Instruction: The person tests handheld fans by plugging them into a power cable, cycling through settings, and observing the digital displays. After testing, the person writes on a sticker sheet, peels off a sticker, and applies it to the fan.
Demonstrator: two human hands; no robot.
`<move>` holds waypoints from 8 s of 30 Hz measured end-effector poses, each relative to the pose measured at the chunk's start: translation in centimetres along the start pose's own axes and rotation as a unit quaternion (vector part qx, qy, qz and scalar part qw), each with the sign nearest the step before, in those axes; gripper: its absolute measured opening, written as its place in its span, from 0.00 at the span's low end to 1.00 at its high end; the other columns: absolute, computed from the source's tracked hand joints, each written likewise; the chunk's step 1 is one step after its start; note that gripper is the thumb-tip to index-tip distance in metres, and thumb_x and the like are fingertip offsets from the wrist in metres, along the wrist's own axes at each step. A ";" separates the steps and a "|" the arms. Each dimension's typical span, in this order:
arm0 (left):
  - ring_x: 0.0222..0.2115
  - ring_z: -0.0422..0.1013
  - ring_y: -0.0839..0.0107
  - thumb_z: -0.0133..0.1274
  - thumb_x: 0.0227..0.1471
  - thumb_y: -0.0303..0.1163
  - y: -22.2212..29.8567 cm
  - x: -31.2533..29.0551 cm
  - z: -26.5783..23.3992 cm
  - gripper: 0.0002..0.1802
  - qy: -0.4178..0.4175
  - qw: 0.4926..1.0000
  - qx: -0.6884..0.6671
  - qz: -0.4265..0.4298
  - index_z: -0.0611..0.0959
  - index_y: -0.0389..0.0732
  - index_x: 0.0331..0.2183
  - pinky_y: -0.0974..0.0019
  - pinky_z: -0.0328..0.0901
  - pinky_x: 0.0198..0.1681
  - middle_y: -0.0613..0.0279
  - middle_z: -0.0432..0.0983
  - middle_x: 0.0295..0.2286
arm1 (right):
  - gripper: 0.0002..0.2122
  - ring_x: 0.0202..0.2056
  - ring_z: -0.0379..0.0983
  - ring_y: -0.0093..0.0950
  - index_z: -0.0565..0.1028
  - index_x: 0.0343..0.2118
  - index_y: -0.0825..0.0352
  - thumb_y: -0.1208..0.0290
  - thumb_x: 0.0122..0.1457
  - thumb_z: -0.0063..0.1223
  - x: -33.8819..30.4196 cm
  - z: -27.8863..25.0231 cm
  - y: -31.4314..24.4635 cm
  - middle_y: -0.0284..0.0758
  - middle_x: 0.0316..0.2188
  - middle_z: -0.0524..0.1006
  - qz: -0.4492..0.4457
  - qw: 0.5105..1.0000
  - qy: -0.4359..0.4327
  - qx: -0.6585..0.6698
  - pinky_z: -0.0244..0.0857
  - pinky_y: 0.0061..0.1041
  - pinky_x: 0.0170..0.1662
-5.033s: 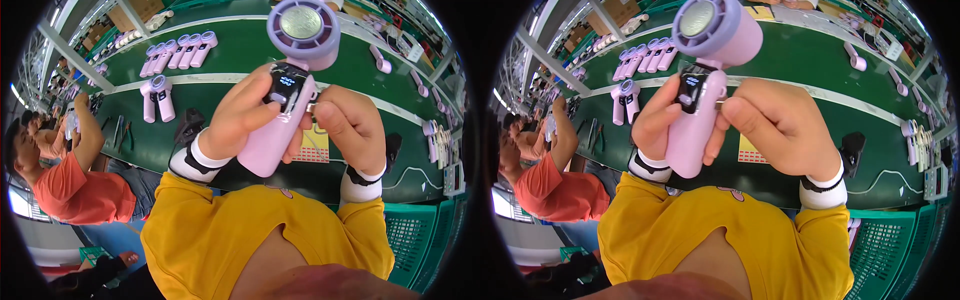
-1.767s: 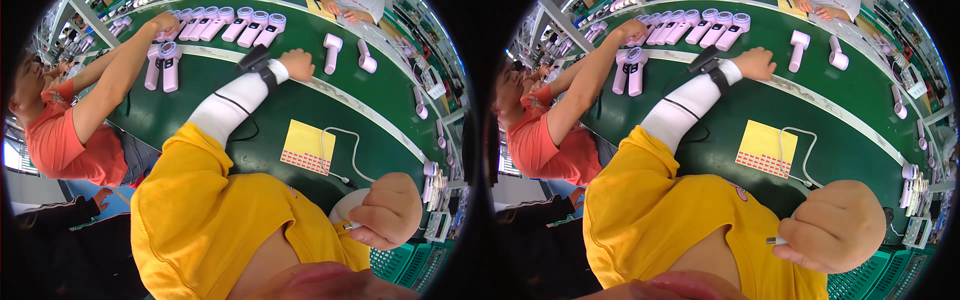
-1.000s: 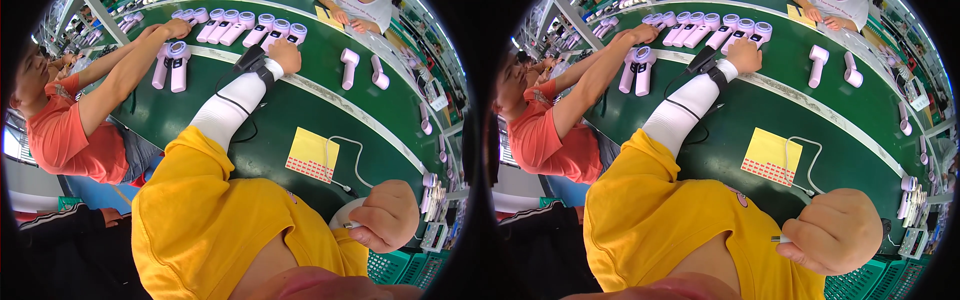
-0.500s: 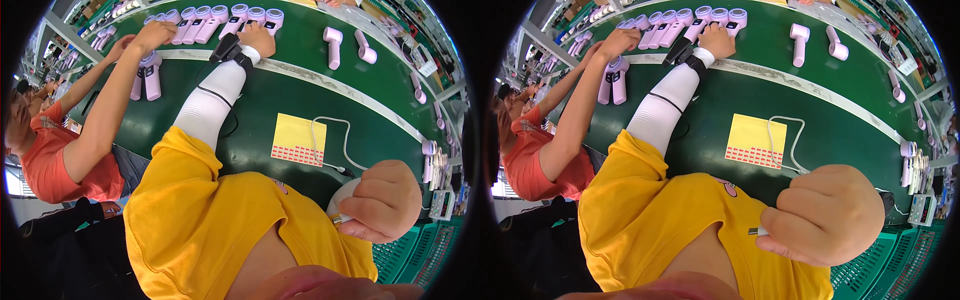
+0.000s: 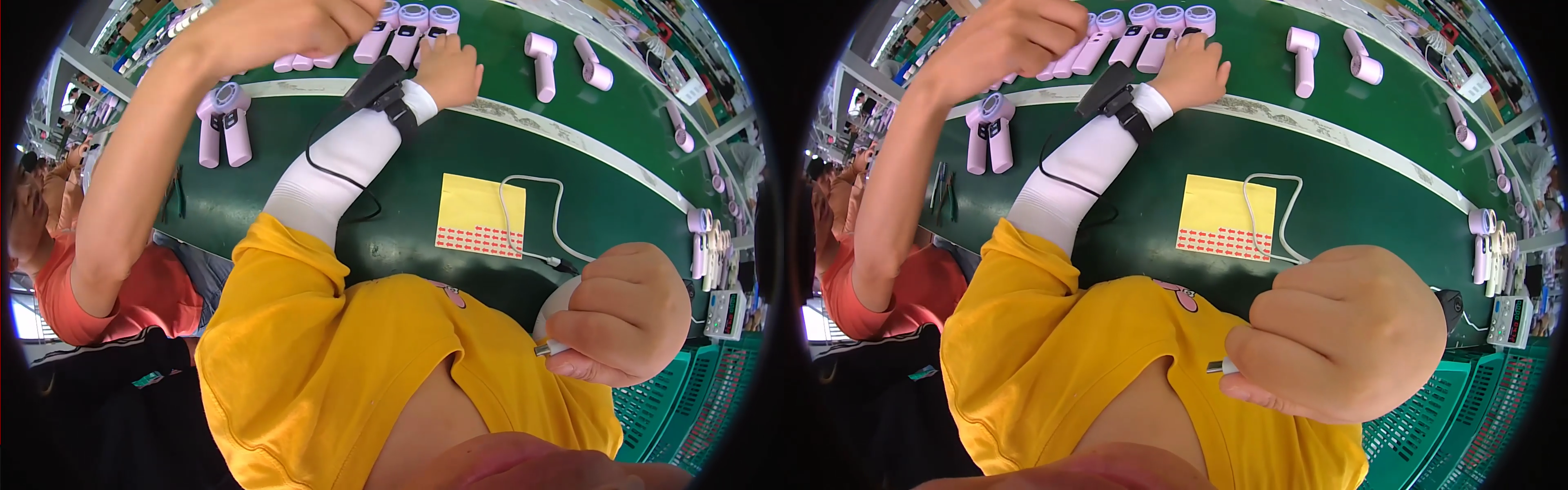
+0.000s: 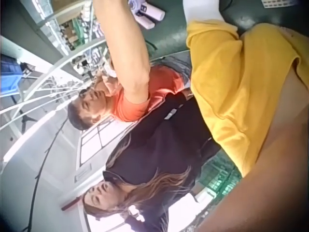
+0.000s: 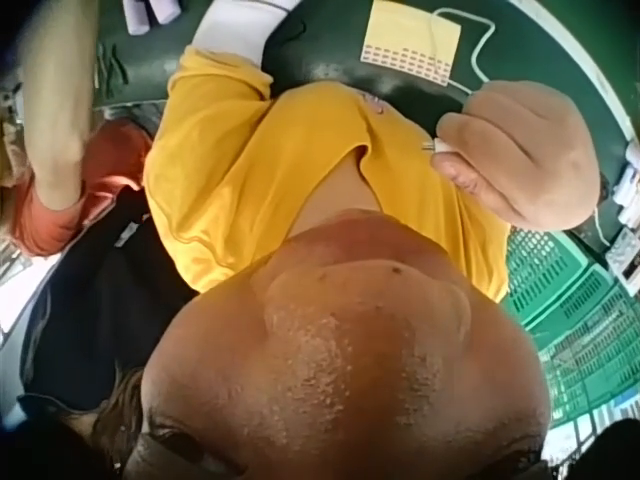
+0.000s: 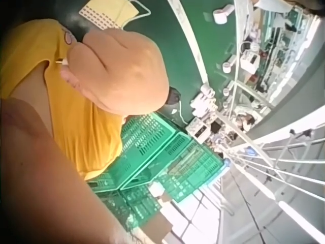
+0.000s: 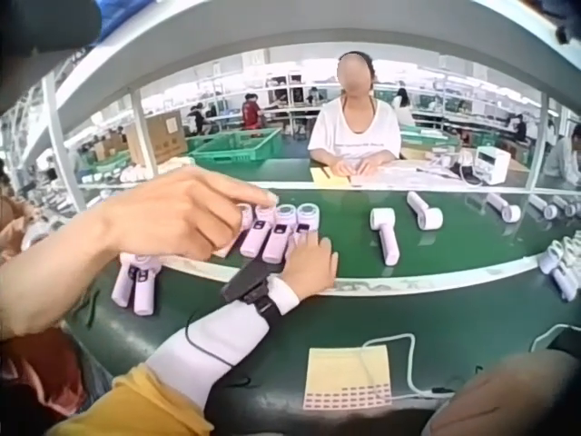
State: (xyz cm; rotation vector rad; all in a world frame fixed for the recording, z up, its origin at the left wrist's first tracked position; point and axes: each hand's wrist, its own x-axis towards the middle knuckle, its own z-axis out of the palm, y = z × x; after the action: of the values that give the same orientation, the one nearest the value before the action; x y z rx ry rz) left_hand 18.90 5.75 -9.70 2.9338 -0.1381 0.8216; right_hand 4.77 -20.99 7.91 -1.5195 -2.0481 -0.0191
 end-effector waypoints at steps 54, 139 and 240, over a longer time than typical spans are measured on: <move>0.27 0.71 0.48 0.44 0.52 0.29 4.1 -16.0 -10.3 0.08 -0.172 0.959 -0.226 -0.015 0.73 0.37 0.35 0.51 0.65 0.30 0.48 0.74 0.26 | 0.09 0.14 0.62 0.18 0.75 0.26 0.68 0.68 0.53 0.58 -0.1 -0.4 -2.4 0.26 0.16 0.66 -0.153 0.981 -0.069 0.094 0.49 0.15 0.14; 0.28 0.70 0.52 0.47 0.51 0.29 3.4 -17.0 -9.6 0.08 -0.108 0.954 -0.277 -0.043 0.76 0.38 0.34 0.57 0.65 0.31 0.53 0.72 0.28 | 0.09 0.13 0.62 0.17 0.75 0.26 0.66 0.65 0.51 0.61 0.8 0.3 -1.3 0.26 0.15 0.66 -0.100 0.988 -0.077 0.089 0.49 0.15 0.14; 0.39 0.71 0.52 0.57 0.45 0.34 2.1 -17.8 -8.8 0.19 -0.046 0.968 -0.247 0.015 0.76 0.36 0.39 0.59 0.66 0.41 0.48 0.73 0.38 | 0.10 0.20 0.67 0.32 0.76 0.40 0.67 0.69 0.58 0.52 2.3 1.8 -1.1 0.35 0.22 0.68 -0.053 0.983 0.175 -0.020 0.59 0.28 0.21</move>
State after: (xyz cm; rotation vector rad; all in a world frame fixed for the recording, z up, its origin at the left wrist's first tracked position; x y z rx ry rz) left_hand -1.02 5.74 -11.35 2.4994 -0.3421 0.5535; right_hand 2.59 -18.75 7.82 -1.3206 -1.8494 -0.3460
